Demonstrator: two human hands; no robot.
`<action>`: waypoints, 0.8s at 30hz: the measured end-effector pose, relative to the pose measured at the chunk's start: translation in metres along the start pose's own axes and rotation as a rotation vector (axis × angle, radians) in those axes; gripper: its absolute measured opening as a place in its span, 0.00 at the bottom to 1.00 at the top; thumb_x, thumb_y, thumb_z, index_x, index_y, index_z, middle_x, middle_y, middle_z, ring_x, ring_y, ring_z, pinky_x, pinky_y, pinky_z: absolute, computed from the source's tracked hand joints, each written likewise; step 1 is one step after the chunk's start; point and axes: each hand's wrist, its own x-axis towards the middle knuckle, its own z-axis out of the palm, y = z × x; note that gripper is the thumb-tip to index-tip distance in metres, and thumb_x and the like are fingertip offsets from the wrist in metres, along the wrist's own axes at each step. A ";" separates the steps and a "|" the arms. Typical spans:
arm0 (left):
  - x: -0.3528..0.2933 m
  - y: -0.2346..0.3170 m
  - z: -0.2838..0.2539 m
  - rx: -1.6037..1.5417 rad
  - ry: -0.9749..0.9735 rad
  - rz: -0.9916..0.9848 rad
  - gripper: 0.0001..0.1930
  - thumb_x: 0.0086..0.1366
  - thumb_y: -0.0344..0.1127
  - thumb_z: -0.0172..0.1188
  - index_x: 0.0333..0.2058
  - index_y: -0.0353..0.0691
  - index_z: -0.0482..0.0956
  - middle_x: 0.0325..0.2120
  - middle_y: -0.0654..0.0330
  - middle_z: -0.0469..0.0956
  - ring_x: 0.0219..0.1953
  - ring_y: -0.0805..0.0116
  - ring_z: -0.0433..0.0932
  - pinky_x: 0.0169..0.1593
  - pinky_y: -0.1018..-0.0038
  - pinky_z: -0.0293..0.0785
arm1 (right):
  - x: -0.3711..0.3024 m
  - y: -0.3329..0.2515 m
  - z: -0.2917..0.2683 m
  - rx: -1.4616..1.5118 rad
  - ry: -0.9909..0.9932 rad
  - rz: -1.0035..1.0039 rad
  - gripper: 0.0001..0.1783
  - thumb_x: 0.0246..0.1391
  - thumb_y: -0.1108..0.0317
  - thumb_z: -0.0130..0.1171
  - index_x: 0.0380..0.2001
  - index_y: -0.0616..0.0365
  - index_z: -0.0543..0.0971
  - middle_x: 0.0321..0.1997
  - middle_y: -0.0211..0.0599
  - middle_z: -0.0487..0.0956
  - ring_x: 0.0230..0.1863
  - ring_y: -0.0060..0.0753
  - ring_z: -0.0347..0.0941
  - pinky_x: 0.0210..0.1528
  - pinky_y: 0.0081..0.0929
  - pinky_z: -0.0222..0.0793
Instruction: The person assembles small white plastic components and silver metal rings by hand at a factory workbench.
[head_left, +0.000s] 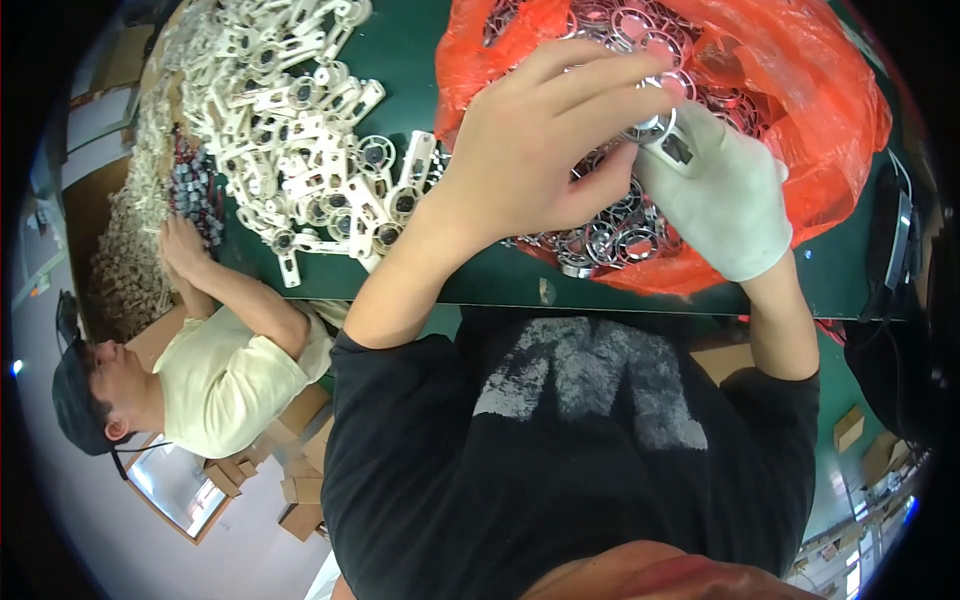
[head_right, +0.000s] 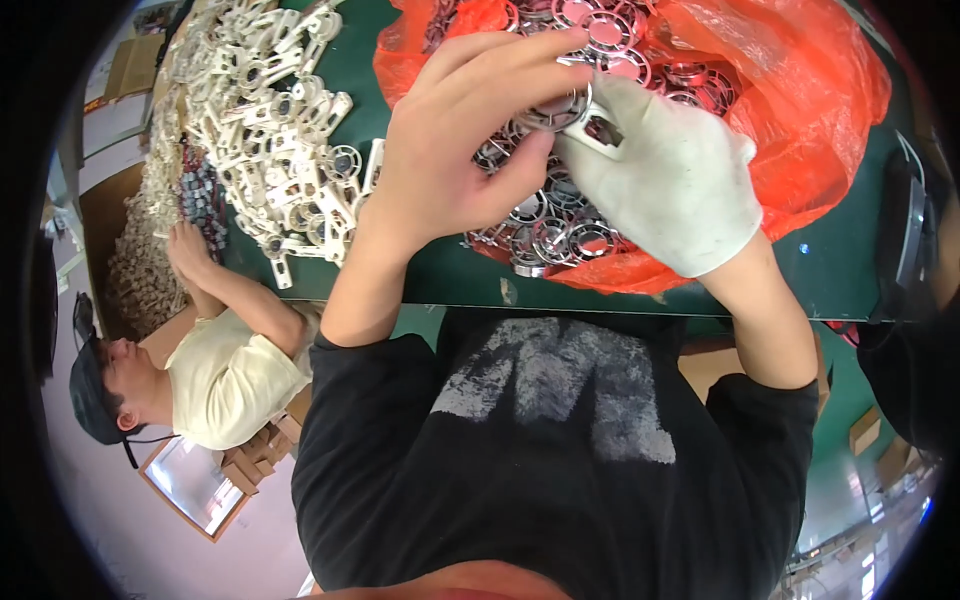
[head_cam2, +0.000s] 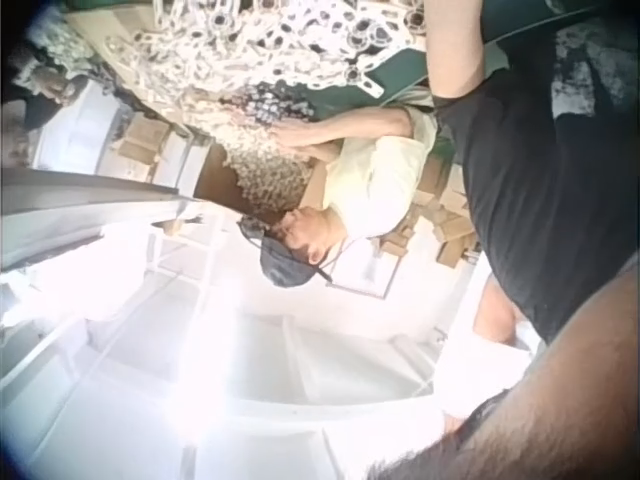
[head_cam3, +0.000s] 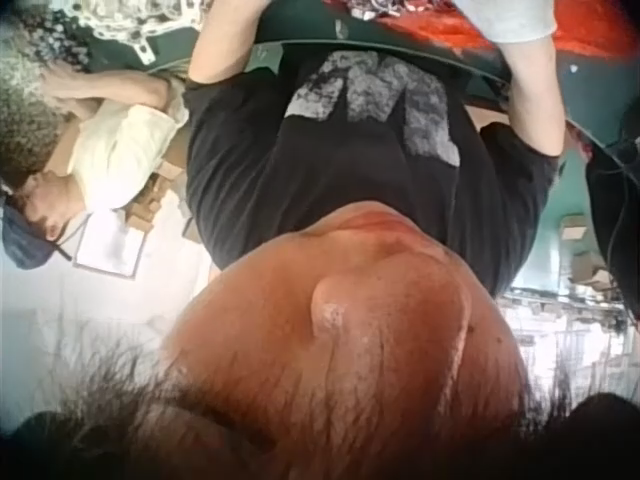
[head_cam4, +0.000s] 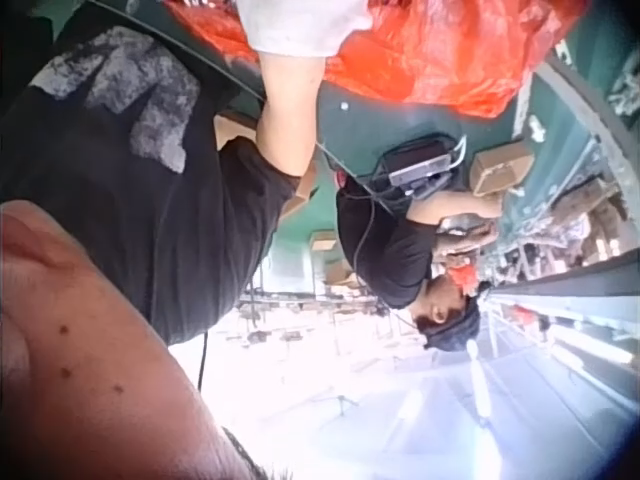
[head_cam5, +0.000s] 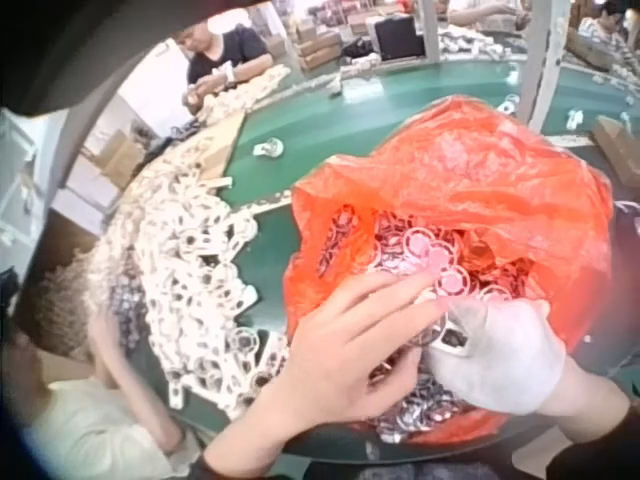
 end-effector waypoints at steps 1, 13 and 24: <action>-0.005 0.001 0.000 -0.052 -0.021 0.006 0.25 0.47 0.26 0.63 0.48 0.43 0.83 0.53 0.57 0.81 0.51 0.55 0.80 0.56 0.64 0.73 | -0.002 -0.005 -0.003 -0.015 0.005 -0.015 0.16 0.50 0.58 0.67 0.41 0.53 0.83 0.24 0.39 0.82 0.28 0.43 0.83 0.27 0.37 0.77; -0.015 -0.001 -0.003 -0.368 0.066 -0.105 0.24 0.52 0.23 0.71 0.51 0.36 0.81 0.51 0.52 0.81 0.54 0.56 0.80 0.57 0.66 0.75 | -0.004 -0.003 0.001 0.040 -0.025 -0.053 0.19 0.52 0.56 0.68 0.46 0.50 0.82 0.26 0.38 0.84 0.30 0.43 0.84 0.31 0.34 0.79; -0.013 0.002 -0.005 -0.430 -0.007 -0.120 0.24 0.53 0.26 0.71 0.51 0.37 0.81 0.52 0.56 0.83 0.55 0.57 0.81 0.56 0.67 0.78 | -0.003 -0.005 -0.015 -0.054 -0.125 -0.088 0.22 0.51 0.56 0.70 0.49 0.48 0.83 0.27 0.37 0.85 0.29 0.37 0.85 0.32 0.30 0.79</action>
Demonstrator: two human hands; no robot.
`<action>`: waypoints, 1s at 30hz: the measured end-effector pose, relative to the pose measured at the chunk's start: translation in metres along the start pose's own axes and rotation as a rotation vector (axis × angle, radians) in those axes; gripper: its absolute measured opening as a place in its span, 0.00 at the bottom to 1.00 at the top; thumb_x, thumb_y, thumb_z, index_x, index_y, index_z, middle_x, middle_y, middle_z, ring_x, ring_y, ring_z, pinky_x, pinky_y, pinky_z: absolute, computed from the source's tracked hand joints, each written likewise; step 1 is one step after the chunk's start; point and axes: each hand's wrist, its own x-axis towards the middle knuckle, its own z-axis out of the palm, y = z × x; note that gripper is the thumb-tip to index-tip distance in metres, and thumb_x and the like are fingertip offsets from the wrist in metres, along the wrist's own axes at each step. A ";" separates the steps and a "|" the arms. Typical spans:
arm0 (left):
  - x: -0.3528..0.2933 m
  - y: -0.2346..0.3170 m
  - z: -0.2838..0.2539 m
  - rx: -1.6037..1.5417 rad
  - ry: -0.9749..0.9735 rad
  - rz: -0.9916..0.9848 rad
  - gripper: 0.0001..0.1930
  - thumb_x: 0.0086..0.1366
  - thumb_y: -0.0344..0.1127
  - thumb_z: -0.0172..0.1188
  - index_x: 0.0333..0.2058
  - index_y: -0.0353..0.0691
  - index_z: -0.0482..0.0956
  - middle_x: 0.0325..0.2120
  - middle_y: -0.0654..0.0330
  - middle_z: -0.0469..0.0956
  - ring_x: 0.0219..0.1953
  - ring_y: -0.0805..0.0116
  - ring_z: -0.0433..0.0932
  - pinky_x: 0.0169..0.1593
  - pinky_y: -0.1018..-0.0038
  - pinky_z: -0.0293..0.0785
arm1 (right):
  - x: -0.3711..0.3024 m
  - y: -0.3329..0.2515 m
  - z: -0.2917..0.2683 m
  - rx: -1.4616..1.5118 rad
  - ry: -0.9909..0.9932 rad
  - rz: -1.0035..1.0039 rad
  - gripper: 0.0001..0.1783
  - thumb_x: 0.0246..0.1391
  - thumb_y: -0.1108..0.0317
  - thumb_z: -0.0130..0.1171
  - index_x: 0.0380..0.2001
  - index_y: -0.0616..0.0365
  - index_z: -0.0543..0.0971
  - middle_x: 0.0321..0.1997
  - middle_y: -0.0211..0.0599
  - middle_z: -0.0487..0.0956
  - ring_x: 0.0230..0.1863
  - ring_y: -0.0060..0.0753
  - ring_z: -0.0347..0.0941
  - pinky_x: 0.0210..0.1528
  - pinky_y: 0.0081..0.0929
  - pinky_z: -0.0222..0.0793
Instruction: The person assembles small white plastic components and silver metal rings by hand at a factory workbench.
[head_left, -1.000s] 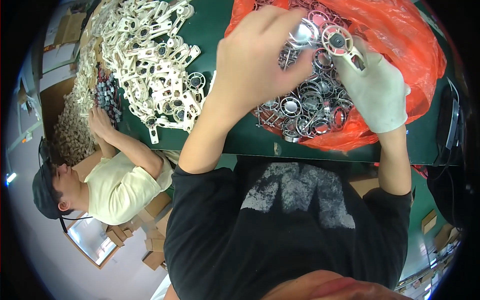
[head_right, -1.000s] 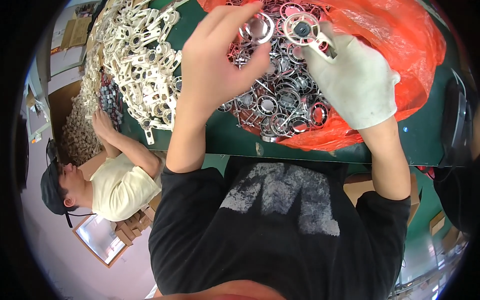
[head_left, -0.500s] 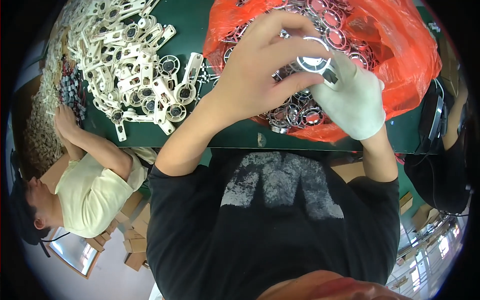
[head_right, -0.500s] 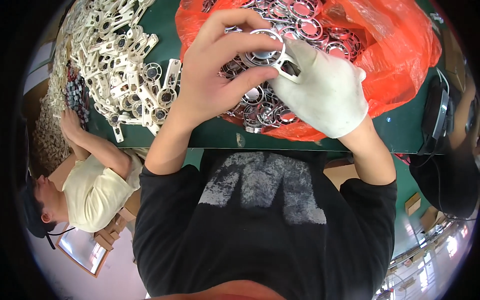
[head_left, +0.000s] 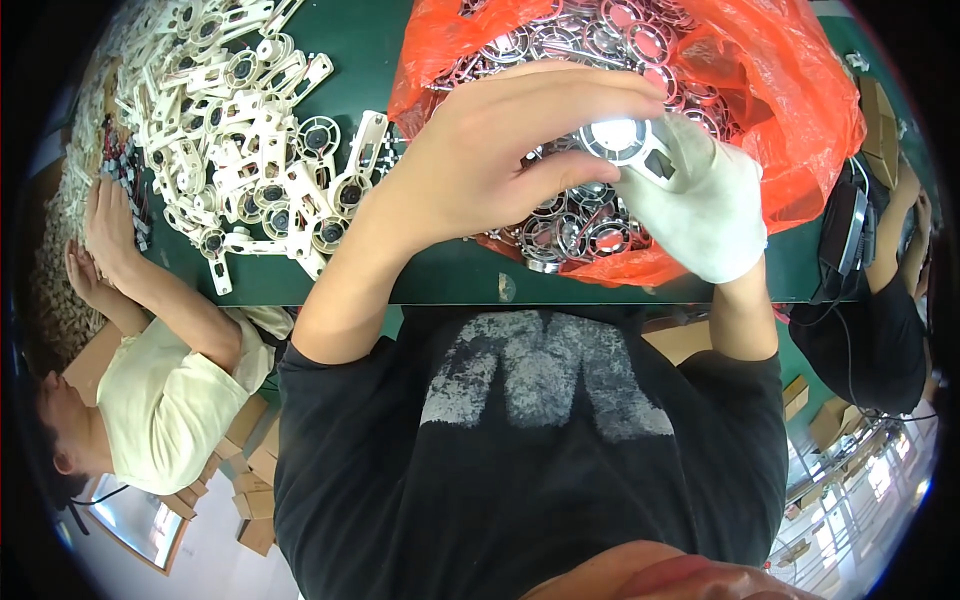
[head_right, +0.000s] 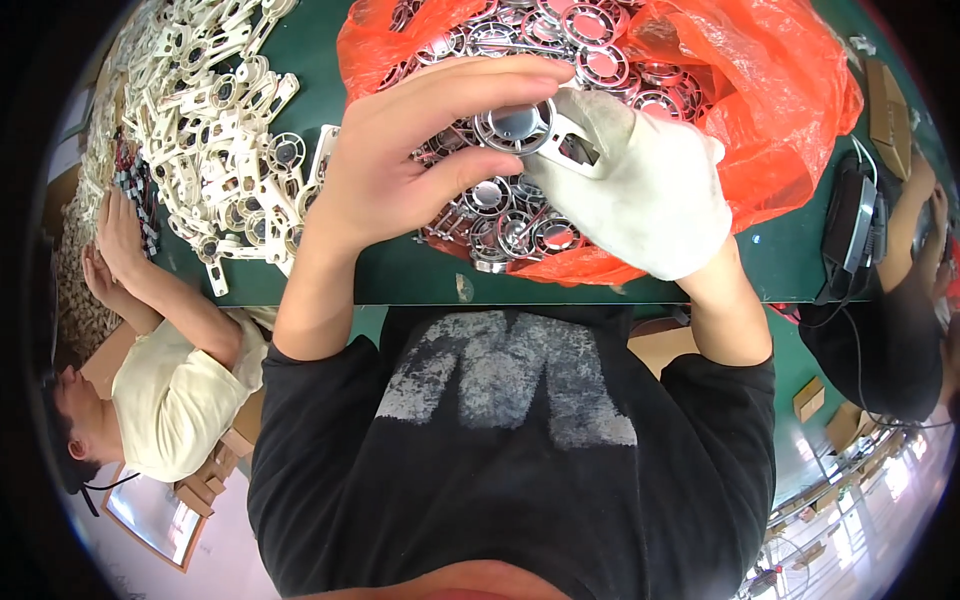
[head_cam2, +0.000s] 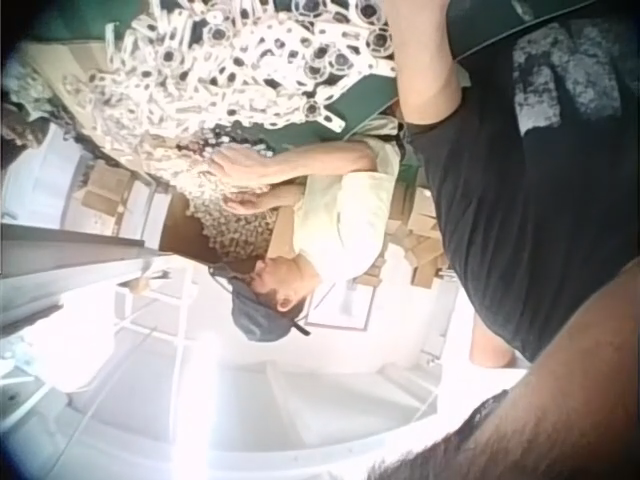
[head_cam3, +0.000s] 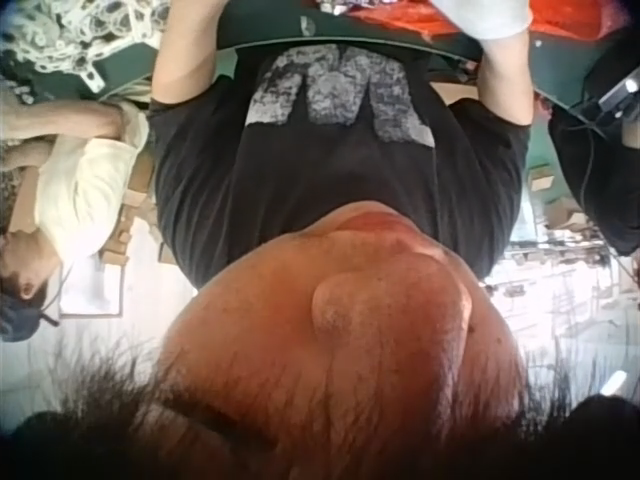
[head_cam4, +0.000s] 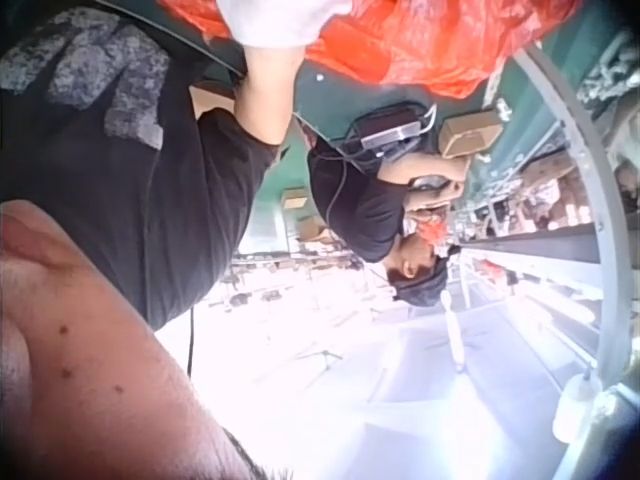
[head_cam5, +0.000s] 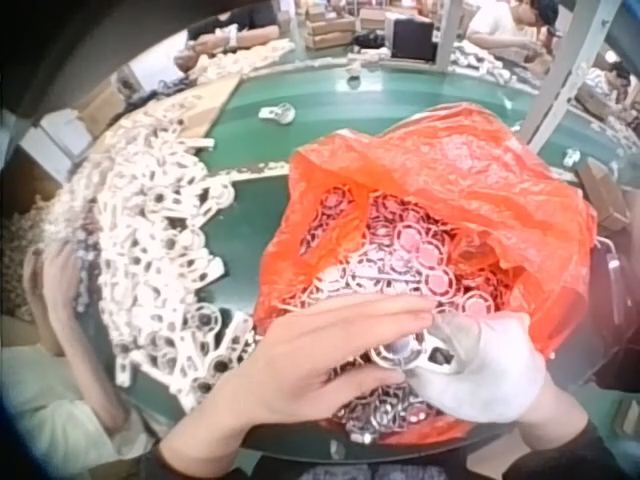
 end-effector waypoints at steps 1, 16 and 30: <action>0.000 0.001 -0.001 -0.019 -0.028 -0.017 0.24 0.54 0.25 0.70 0.52 0.37 0.81 0.52 0.57 0.83 0.56 0.57 0.81 0.57 0.67 0.78 | 0.000 0.001 0.000 0.000 -0.001 0.001 0.22 0.51 0.56 0.70 0.49 0.48 0.83 0.27 0.37 0.85 0.29 0.37 0.85 0.32 0.30 0.79; -0.001 0.011 -0.007 -0.073 -0.101 -0.039 0.24 0.53 0.25 0.69 0.52 0.33 0.81 0.52 0.52 0.82 0.56 0.53 0.80 0.58 0.65 0.77 | -0.003 0.004 -0.002 0.250 -0.137 0.076 0.19 0.53 0.53 0.68 0.45 0.48 0.83 0.25 0.34 0.84 0.28 0.36 0.84 0.33 0.31 0.79; -0.003 0.019 0.002 0.022 -0.075 0.058 0.26 0.51 0.29 0.71 0.51 0.30 0.80 0.49 0.50 0.83 0.54 0.51 0.82 0.53 0.65 0.81 | 0.002 0.004 -0.025 0.945 -0.615 0.343 0.16 0.62 0.58 0.63 0.40 0.62 0.82 0.23 0.25 0.76 0.25 0.14 0.69 0.26 0.19 0.64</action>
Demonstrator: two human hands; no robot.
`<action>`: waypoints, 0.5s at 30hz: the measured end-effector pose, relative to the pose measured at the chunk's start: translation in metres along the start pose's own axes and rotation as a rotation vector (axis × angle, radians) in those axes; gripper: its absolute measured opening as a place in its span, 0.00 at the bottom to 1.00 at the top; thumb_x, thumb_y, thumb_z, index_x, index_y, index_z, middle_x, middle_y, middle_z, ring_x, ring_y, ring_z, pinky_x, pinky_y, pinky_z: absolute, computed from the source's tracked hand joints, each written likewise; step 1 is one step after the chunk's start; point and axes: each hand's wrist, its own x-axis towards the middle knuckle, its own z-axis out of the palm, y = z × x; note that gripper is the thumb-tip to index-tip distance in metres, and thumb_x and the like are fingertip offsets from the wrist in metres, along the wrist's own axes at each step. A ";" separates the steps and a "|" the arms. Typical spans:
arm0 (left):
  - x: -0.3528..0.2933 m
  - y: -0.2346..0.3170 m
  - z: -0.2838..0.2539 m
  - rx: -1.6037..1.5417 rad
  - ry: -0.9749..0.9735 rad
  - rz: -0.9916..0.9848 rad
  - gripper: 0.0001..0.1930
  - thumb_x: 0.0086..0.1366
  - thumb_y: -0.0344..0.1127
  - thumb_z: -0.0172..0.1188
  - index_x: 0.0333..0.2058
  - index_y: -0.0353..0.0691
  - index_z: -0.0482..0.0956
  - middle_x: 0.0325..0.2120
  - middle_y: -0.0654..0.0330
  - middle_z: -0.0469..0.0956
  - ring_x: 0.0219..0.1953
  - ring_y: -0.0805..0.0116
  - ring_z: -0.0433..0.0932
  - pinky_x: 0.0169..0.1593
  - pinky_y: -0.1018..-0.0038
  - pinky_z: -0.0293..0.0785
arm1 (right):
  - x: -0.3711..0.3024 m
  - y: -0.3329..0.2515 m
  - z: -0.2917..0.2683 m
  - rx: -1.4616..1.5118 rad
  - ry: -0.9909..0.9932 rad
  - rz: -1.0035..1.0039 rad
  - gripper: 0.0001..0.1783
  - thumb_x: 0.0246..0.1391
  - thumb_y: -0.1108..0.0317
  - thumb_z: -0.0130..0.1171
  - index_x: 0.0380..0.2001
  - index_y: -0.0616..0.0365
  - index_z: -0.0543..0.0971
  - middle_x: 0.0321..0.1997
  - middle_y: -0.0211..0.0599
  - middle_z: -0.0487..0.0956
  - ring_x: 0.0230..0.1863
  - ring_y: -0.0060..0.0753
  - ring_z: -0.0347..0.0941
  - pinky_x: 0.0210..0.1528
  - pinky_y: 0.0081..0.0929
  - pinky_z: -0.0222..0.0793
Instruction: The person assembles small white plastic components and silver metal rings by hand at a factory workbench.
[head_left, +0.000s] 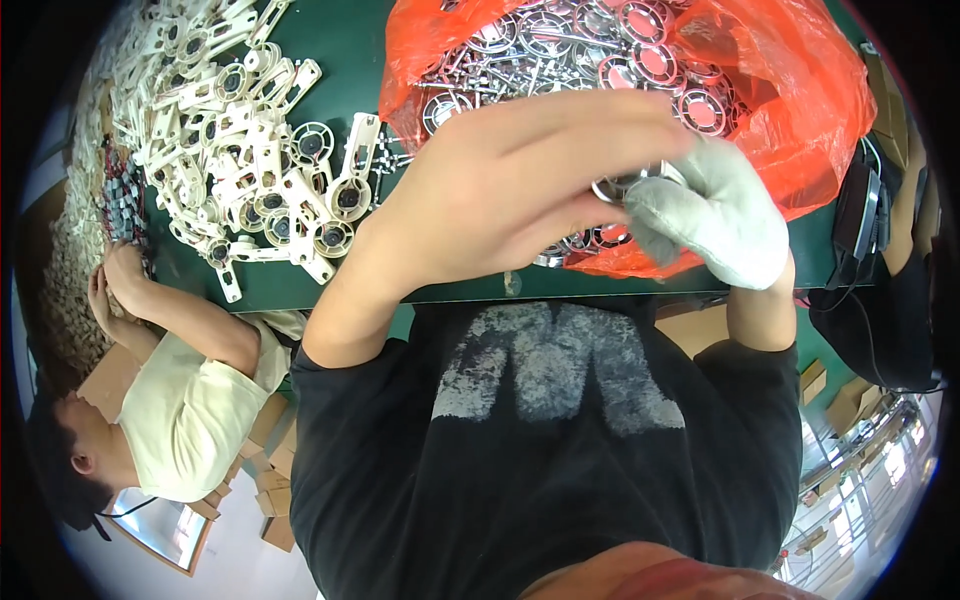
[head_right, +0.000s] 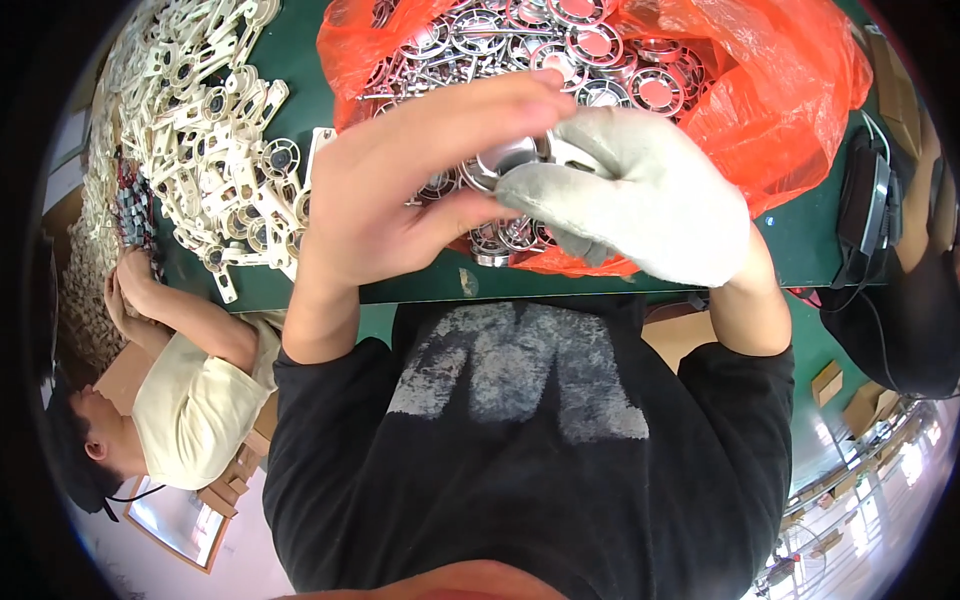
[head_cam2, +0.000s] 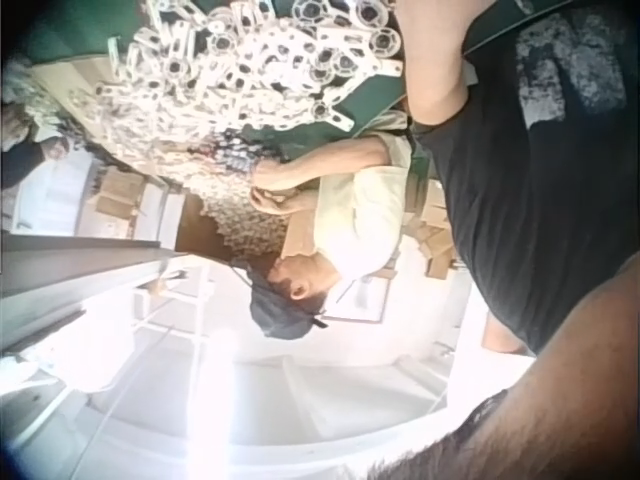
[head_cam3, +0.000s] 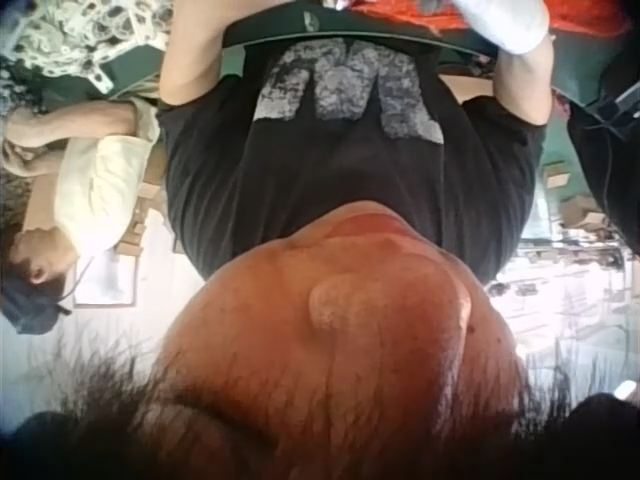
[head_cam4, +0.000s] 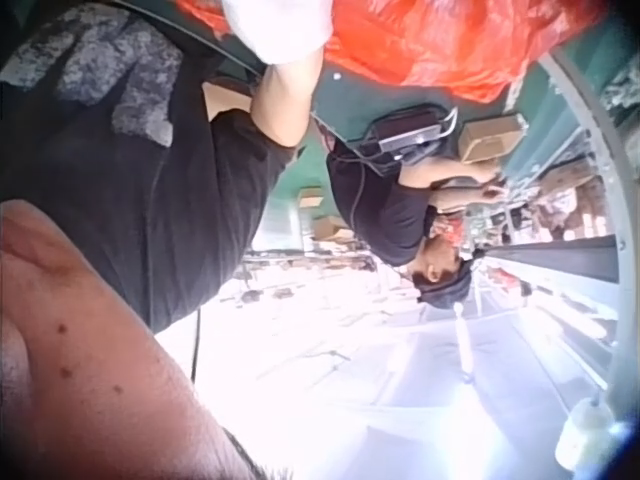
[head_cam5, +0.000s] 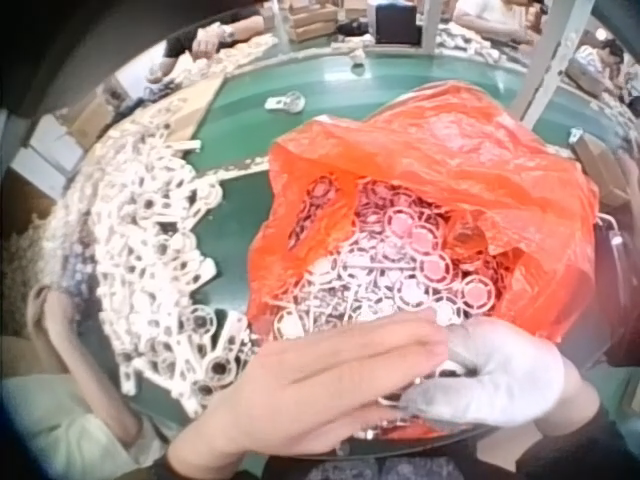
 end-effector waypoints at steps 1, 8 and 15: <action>0.000 -0.001 0.002 -0.001 -0.006 0.002 0.26 0.51 0.29 0.71 0.51 0.30 0.80 0.49 0.50 0.83 0.54 0.51 0.82 0.53 0.65 0.81 | 0.000 0.000 -0.001 0.030 -0.044 0.045 0.16 0.62 0.58 0.64 0.40 0.62 0.82 0.24 0.26 0.77 0.26 0.15 0.70 0.27 0.19 0.65; 0.008 0.002 0.009 -0.233 0.098 -0.125 0.32 0.54 0.38 0.75 0.56 0.33 0.77 0.52 0.49 0.80 0.53 0.54 0.81 0.56 0.67 0.77 | 0.008 0.017 0.013 -0.316 0.219 -0.306 0.15 0.58 0.57 0.66 0.44 0.52 0.83 0.30 0.35 0.83 0.30 0.32 0.82 0.33 0.31 0.76; -0.001 -0.004 0.007 -0.501 0.069 -0.227 0.18 0.62 0.32 0.68 0.47 0.25 0.81 0.51 0.44 0.81 0.52 0.58 0.82 0.56 0.66 0.77 | 0.014 0.028 0.018 -0.843 0.425 -0.616 0.16 0.58 0.56 0.65 0.48 0.45 0.81 0.32 0.37 0.84 0.32 0.45 0.83 0.34 0.37 0.78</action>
